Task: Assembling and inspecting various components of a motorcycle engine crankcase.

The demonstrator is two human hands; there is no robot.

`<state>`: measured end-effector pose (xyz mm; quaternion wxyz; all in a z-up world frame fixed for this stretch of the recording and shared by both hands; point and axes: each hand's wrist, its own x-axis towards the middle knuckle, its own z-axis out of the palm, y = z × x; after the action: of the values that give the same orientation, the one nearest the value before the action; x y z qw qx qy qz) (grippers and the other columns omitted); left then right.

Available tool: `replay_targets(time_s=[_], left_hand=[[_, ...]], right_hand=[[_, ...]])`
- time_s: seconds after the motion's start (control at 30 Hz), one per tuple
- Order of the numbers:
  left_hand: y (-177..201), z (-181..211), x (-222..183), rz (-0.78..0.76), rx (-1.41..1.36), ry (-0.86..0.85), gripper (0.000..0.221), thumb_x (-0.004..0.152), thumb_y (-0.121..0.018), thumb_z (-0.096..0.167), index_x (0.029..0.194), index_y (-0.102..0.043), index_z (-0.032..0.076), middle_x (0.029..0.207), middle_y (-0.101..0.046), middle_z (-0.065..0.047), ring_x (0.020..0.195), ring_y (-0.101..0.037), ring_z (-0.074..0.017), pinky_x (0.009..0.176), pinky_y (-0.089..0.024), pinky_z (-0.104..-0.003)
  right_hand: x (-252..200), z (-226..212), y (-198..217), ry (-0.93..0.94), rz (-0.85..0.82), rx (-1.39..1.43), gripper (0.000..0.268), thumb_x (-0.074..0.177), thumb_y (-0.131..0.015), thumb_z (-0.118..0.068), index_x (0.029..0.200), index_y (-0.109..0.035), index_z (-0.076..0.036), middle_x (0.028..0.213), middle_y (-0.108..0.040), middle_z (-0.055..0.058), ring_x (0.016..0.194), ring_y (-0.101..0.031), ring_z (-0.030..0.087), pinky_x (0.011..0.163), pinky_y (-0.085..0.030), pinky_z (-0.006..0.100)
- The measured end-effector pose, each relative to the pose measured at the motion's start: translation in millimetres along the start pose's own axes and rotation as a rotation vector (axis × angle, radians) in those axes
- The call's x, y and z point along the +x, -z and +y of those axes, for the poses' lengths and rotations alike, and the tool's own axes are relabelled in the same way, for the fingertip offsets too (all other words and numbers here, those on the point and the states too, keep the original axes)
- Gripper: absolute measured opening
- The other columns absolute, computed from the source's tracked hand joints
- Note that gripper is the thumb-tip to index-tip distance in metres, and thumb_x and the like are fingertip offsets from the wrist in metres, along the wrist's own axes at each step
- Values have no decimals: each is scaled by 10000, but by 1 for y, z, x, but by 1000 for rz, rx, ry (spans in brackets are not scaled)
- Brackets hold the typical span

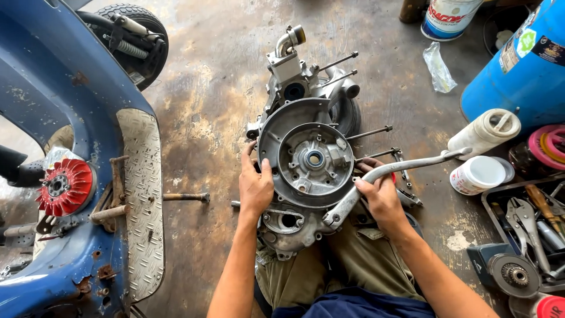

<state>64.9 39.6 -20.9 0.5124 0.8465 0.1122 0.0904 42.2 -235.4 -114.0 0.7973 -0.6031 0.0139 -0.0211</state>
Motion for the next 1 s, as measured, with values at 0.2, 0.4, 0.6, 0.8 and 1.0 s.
replay_targets(time_s=[0.2,0.4,0.6,0.8,1.0], left_hand=[[-1,2,-3,16,3,-5,519,990,-523,198,1500,-443,251,1088,-722,-278,945,-723,-492,803,-566,-571],[-4,1,2,-2,14,35,520,989,-527,217,1499,-443,275,1104,-721,-272,956,-725,-489,839,-564,-563],[-5,-1,2,-3,22,43,513,993,-524,226,1494,-440,303,1100,-723,-257,948,-731,-480,840,-566,-565],[-3,1,1,-17,27,55,513,990,-520,238,1491,-435,310,1104,-729,-243,977,-725,-469,868,-553,-565],[-2,-3,2,-24,-12,24,508,1000,-503,234,1503,-427,253,1091,-732,-246,975,-719,-487,849,-544,-586]], right_hand=[[8,10,23,-168,-4,402,682,796,-458,-25,1475,-396,13,1264,-629,240,1177,-633,314,1064,-483,434],[18,15,35,-189,25,329,687,751,-402,42,1437,-429,56,1303,-622,279,1161,-625,368,1024,-500,496],[20,-18,10,-159,-115,165,796,628,-457,95,1421,-515,71,1265,-654,250,1150,-630,336,1032,-510,468],[21,-16,14,-117,-138,137,599,767,-558,67,1364,-600,91,1174,-707,271,1041,-674,291,938,-553,403],[23,-14,10,-59,-125,145,557,860,-569,-2,1413,-575,65,1246,-678,245,1097,-657,263,978,-542,383]])
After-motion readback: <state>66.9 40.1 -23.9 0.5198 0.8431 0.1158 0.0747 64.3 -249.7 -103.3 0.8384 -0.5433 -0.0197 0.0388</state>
